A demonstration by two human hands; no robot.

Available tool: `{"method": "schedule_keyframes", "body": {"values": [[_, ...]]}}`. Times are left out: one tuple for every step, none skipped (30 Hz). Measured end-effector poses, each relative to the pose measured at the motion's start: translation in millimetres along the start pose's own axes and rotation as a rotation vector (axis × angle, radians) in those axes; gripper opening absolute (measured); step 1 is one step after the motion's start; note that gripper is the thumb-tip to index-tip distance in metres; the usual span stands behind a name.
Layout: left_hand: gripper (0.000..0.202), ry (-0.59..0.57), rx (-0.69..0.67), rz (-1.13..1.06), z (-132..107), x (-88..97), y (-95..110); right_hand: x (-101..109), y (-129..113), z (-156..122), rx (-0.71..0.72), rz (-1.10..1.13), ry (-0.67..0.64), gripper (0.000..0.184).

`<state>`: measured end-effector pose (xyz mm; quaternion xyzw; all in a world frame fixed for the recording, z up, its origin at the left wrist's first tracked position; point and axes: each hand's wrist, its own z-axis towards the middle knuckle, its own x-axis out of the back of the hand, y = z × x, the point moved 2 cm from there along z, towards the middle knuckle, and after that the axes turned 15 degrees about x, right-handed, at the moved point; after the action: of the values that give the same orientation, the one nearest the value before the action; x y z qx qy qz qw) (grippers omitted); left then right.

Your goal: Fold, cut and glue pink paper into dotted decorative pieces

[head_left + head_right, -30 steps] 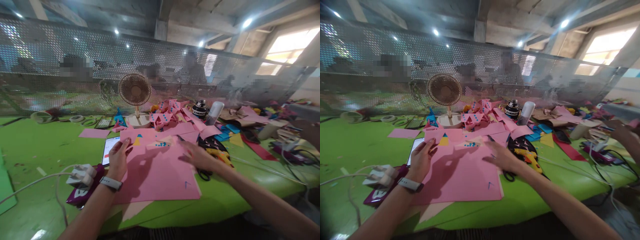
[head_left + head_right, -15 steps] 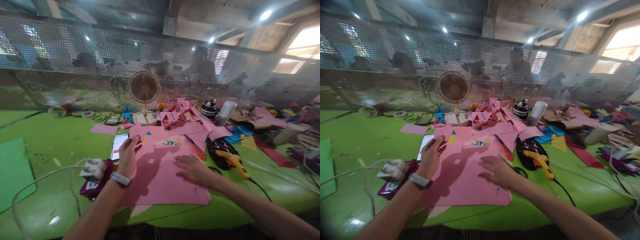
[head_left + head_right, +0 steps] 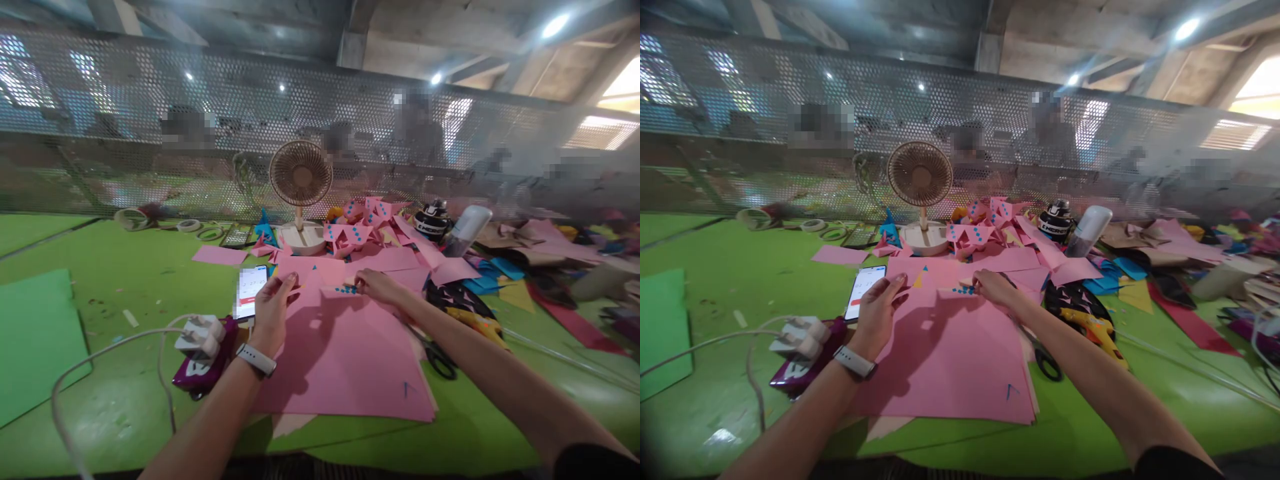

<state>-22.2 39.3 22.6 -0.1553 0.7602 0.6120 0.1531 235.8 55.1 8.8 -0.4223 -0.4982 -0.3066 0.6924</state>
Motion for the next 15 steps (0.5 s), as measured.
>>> {"method": "schedule_keyframes", "body": {"values": [[0.028, -0.002, 0.002, -0.003, -1, -0.5, 0, 0, 2, 0, -0.001, 0.020, -0.002, 0.013], [0.029, -0.003, 0.005, -0.006, -1, -0.9, 0, -1, 3, 0, -0.002, 0.041, -0.003, 0.012], [0.029, -0.006, 0.007, -0.008, -2, -1.2, 0, -1, 5, 0, -0.004, 0.061, -0.004, 0.012], [0.029, -0.010, 0.010, -0.010, -2, -1.4, 0, -2, 6, 0, -0.008, 0.080, -0.003, 0.012], [0.028, -0.013, 0.012, -0.012, -2, -1.5, 0, -3, 7, 0, -0.011, 0.101, -0.003, 0.011], [0.028, -0.015, 0.013, -0.012, -2, -1.5, 0, -3, 8, 1, -0.015, 0.123, -0.004, 0.011], [0.028, -0.016, 0.015, -0.011, -2, -1.5, 0, -4, 9, 1, -0.019, 0.144, -0.004, 0.011], [0.027, -0.014, 0.018, -0.007, -2, -1.5, 0, -6, 11, 1, -0.023, 0.164, -0.004, 0.011], [0.027, -0.010, 0.019, -0.002, -2, -1.4, 0, -7, 12, 1, -0.026, 0.181, -0.003, 0.011], [0.027, -0.007, 0.018, 0.004, -2, -1.4, 0, -8, 13, 1, -0.030, 0.196, -0.001, 0.011], [0.027, -0.005, 0.017, 0.011, -2, -1.5, 0, -8, 14, 1, -0.033, 0.207, 0.004, 0.011], [0.027, -0.003, 0.016, 0.019, -3, -1.8, 0, -9, 15, 2, -0.036, 0.215, 0.010, 0.010], [0.027, -0.003, 0.016, 0.025, -3, -2.1, 0, -9, 15, 2, -0.039, 0.222, 0.016, 0.010], [0.027, -0.004, 0.017, 0.029, -3, -2.5, 0, -10, 16, 2, -0.042, 0.226, 0.024, 0.010], [0.027, -0.008, 0.021, 0.030, -4, -2.9, 0, -10, 16, 2, -0.045, 0.228, 0.033, 0.009]]}}
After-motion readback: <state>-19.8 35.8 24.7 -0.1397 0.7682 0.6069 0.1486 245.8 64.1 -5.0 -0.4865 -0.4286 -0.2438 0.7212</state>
